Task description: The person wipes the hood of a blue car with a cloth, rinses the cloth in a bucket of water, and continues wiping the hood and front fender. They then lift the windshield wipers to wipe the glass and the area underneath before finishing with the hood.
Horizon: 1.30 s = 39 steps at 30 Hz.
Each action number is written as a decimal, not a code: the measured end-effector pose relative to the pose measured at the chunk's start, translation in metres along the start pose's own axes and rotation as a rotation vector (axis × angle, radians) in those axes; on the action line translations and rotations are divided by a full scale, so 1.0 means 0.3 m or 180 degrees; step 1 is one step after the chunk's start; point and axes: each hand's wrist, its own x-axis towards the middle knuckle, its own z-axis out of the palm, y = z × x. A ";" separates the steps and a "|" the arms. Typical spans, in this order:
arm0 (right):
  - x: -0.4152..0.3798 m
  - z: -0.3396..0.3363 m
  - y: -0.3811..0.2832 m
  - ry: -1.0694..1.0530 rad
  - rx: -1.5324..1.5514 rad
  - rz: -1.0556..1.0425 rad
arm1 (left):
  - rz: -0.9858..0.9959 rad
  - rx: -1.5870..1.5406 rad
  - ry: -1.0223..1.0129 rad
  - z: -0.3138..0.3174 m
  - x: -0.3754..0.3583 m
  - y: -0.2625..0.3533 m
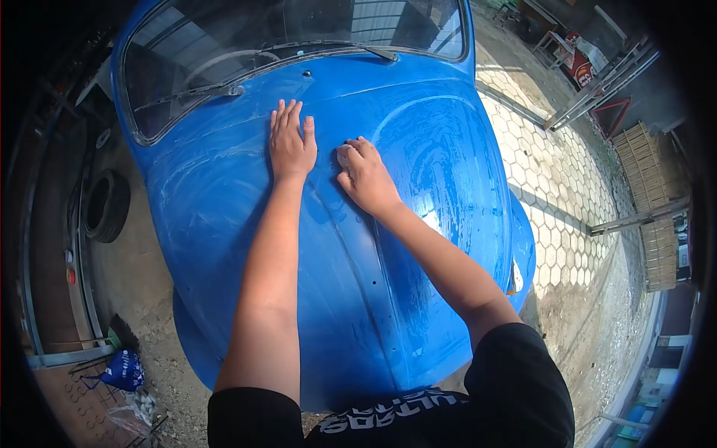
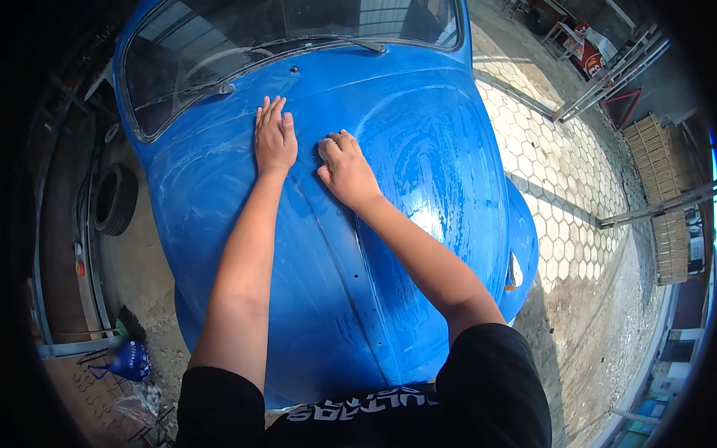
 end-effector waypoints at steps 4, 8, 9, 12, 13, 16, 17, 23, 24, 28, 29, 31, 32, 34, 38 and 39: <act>-0.312 -0.136 -0.021 -0.0312 -0.0071 0.0356 | -0.0054 0.0052 -0.0052 0.002 -0.001 -0.004; -0.468 -0.189 -0.080 -0.0492 -0.0438 0.0608 | -0.0211 0.0101 0.0000 0.006 -0.008 0.009; -0.462 -0.189 -0.091 -0.0520 -0.0546 0.0665 | -0.0301 0.0137 0.0026 0.002 -0.003 0.014; -0.371 -0.111 -0.057 -0.0210 -0.0538 0.0789 | -0.0630 0.0947 0.0322 -0.013 -0.004 0.054; -0.329 -0.079 -0.050 -0.0077 -0.0520 0.0817 | -0.0687 0.0965 0.0366 0.001 -0.003 0.032; -0.107 0.030 0.028 0.0053 -0.0410 0.0889 | -0.0313 0.1093 -0.0360 -0.069 0.018 -0.004; -0.021 0.057 0.061 0.0148 -0.0332 0.0875 | -0.0137 0.0806 -0.0689 -0.135 0.041 -0.052; 0.438 0.283 0.066 -0.0622 -0.0078 -0.0586 | 0.0286 0.1042 -0.1222 -0.457 -0.025 -0.434; 0.514 0.313 0.068 -0.0702 -0.0229 -0.0767 | 0.0118 0.1005 -0.1202 -0.454 -0.020 -0.440; 0.779 0.428 0.146 0.0287 -0.1377 0.0280 | -0.0332 0.0959 -0.1152 -0.436 -0.008 -0.413; 0.806 0.475 0.120 0.0442 -0.1368 0.0442 | -0.0388 0.0993 -0.1106 -0.443 -0.001 -0.421; 0.819 0.590 0.080 0.0726 -0.1386 0.0824 | -0.0421 0.0937 -0.1160 -0.458 0.005 -0.422; 0.815 0.631 0.074 0.0381 -0.1344 0.0300 | -0.0428 0.0894 -0.1183 -0.454 0.008 -0.415; 0.808 0.568 0.063 -0.0233 -0.1019 -0.0507 | -0.0419 0.0888 -0.1203 -0.445 0.006 -0.424; 0.845 0.398 0.258 0.0446 -0.1343 0.0598 | -0.0441 0.0911 -0.1229 -0.447 0.005 -0.426; 0.822 0.402 0.278 0.0650 -0.1180 0.0931 | -0.0460 0.0917 -0.1238 -0.448 -0.005 -0.425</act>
